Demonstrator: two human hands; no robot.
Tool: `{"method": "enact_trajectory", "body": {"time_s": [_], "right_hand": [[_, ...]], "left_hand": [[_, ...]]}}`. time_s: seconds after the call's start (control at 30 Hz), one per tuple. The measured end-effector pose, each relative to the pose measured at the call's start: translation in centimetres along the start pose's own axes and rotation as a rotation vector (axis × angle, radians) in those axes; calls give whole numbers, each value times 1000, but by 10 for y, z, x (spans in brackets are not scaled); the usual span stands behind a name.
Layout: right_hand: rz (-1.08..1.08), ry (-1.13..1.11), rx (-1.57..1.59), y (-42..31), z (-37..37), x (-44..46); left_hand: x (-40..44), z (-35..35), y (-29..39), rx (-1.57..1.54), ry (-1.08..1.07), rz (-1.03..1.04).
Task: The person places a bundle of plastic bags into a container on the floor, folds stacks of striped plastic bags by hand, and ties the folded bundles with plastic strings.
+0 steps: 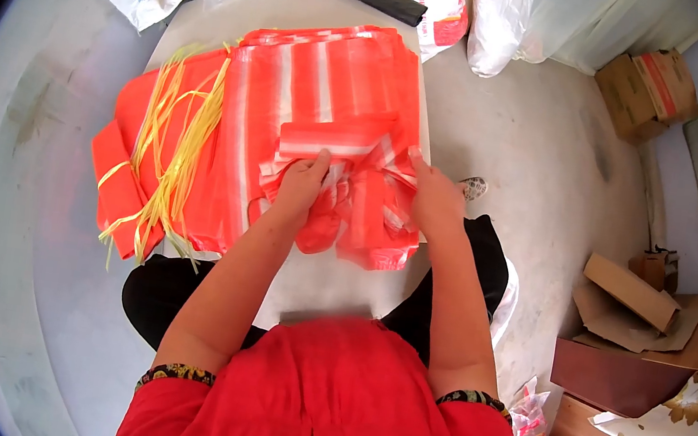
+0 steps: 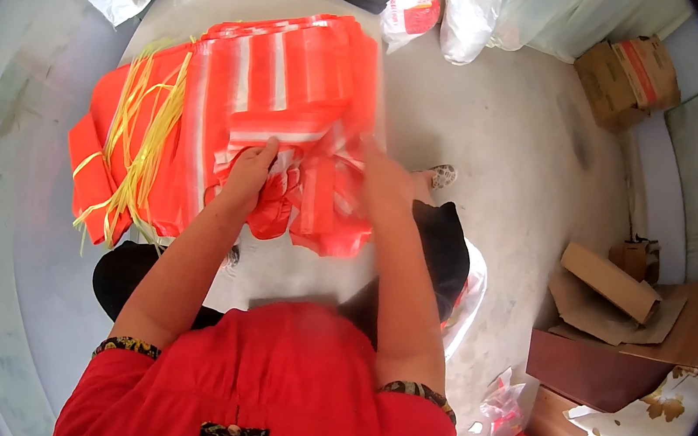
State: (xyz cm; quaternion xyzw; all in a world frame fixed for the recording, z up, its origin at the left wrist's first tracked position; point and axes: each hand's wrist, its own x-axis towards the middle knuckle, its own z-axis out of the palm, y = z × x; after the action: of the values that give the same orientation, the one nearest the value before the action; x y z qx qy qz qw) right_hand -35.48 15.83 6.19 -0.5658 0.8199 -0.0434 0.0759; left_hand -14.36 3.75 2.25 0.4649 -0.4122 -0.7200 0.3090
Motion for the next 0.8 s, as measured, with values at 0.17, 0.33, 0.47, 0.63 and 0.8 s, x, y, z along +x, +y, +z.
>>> {"method": "enact_trajectory", "body": {"time_s": [0.17, 0.33, 0.47, 0.63, 0.8], "right_hand": [[45, 61, -70, 23, -13, -2], [-116, 280, 169, -15, -54, 16], [-370, 383, 370, -65, -48, 45], [-535, 184, 452, -122, -11, 43], [-451, 322, 711, -106, 16, 33]], "left_hand": [[6, -4, -7, 27, -24, -3], [6, -1, -6, 44, 16, 3], [-13, 7, 16, 110, -53, -14], [-7, 9, 3, 37, -35, 162], [-3, 10, 2, -7, 65, 83]]}}
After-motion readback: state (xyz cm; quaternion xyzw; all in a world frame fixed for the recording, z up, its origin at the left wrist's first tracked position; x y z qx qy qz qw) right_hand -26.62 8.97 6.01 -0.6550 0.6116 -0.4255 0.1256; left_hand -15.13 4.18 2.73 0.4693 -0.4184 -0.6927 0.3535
